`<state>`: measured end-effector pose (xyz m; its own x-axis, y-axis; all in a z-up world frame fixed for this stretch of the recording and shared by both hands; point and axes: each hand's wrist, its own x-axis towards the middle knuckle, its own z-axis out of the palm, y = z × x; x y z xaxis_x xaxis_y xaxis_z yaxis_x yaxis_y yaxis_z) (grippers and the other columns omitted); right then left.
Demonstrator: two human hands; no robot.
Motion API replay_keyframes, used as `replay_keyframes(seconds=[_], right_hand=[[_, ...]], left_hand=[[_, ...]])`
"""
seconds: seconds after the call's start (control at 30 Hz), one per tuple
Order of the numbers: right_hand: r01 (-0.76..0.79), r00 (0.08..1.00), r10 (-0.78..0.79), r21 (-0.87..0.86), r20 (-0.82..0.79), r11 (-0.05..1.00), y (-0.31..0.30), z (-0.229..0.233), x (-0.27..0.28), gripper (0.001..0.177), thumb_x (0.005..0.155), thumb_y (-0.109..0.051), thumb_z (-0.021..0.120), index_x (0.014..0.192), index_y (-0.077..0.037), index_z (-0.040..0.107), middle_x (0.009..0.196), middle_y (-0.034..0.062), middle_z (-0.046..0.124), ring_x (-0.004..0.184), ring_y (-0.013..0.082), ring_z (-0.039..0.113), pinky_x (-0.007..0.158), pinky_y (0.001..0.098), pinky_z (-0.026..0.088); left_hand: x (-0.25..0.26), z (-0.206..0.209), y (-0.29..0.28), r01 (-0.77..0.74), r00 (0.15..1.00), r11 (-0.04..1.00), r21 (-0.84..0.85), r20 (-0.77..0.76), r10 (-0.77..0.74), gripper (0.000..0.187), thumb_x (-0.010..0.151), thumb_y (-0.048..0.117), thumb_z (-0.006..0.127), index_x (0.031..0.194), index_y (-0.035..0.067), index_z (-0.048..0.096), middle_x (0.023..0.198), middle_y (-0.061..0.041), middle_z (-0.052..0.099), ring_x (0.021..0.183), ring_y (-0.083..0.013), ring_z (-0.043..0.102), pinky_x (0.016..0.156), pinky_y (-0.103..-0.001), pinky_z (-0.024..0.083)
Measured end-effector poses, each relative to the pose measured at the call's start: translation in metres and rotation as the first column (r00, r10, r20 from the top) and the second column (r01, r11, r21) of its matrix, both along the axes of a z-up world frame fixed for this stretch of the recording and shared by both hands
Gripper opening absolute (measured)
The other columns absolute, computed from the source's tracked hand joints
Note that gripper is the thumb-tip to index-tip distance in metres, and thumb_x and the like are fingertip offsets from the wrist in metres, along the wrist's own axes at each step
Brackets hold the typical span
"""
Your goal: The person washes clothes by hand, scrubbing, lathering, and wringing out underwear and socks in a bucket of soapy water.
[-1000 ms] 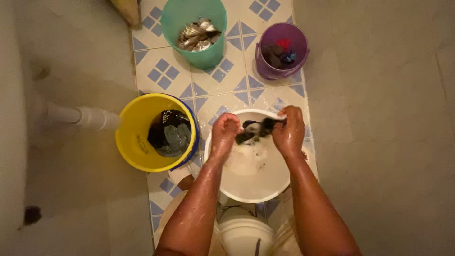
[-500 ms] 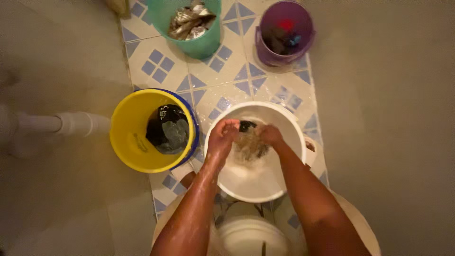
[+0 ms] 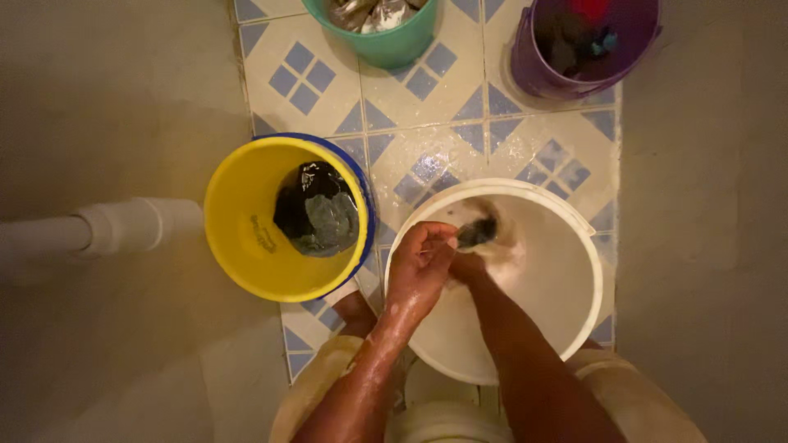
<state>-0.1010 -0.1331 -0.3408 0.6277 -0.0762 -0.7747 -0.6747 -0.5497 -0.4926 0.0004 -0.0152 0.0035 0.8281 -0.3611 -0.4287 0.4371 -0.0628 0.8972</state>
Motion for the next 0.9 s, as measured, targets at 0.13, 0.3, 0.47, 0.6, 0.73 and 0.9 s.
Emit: replay_keyframes(seconds=[0.13,0.3,0.47,0.6,0.73,0.9], right_hand=[[0.256,0.955,-0.294,-0.415,-0.029,0.873,-0.032,0.007,0.005,0.017,0.095,-0.011,0.066,0.101,0.002,0.074,0.094,0.0101,0.074,0.081,0.0198,0.068,0.073,0.0339,0.054],[0.406,0.868,-0.426,0.131,0.256,0.905,-0.008,0.04,0.071,0.018,0.094,-0.011,0.068,0.103,0.003,0.075,0.096,0.0098,0.075,0.083,0.0194,0.068,0.075,0.0324,0.054],[0.47,0.778,-0.628,0.64,0.026,0.608,-0.05,0.16,0.061,0.019,0.094,-0.011,0.07,0.105,0.004,0.075,0.097,0.0095,0.075,0.085,0.019,0.068,0.076,0.031,0.055],[0.619,0.675,-0.734,0.599,-0.075,0.509,-0.083,0.292,0.044,0.018,0.093,-0.008,0.067,0.106,0.002,0.073,0.1,0.0128,0.075,0.086,0.0231,0.071,0.083,0.036,0.061],[0.659,0.554,-0.826,0.659,-0.101,0.362,-0.085,0.388,0.013,0.019,0.094,-0.004,0.066,0.108,0.005,0.073,0.104,0.0155,0.073,0.088,0.0261,0.07,0.087,0.0406,0.059],[0.534,0.475,-0.868,0.831,-0.142,0.156,-0.077,0.417,0.026,0.022,0.091,-0.005,0.068,0.111,0.004,0.069,0.105,0.0142,0.072,0.091,0.0247,0.071,0.087,0.0397,0.061]], left_hand=[[-0.003,-0.005,0.005,-0.002,0.997,0.998,0.063,0.078,-0.003,0.021,0.096,0.008,0.065,0.116,0.003,0.065,0.116,-0.007,0.07,0.106,-0.0158,0.068,0.092,-0.032,0.055],[0.006,-0.014,0.002,0.058,0.992,0.996,0.073,0.104,-0.066,0.025,0.094,0.012,0.071,0.117,0.005,0.066,0.113,-0.008,0.071,0.108,-0.0171,0.069,0.094,-0.032,0.055],[0.013,-0.025,0.018,0.101,0.974,0.979,0.177,0.182,-0.134,0.026,0.095,0.014,0.071,0.119,0.008,0.068,0.114,-0.008,0.074,0.105,-0.0189,0.072,0.09,-0.034,0.057],[0.022,-0.034,0.017,0.192,0.765,0.931,0.311,0.546,-0.341,0.039,0.09,0.004,0.073,0.128,0.01,0.067,0.129,-0.013,0.07,0.121,-0.0234,0.065,0.103,-0.036,0.053],[0.018,-0.017,0.009,0.326,0.715,0.884,0.335,0.525,-0.462,0.07,0.076,-0.003,0.08,0.141,0.009,0.057,0.137,-0.018,0.059,0.126,-0.0312,0.055,0.102,-0.042,0.047],[0.006,0.023,-0.014,0.357,0.92,0.899,-0.253,-0.072,-0.385,0.07,0.079,-0.001,0.077,0.143,0.017,0.053,0.135,-0.009,0.057,0.113,-0.0275,0.066,0.095,-0.037,0.057]])
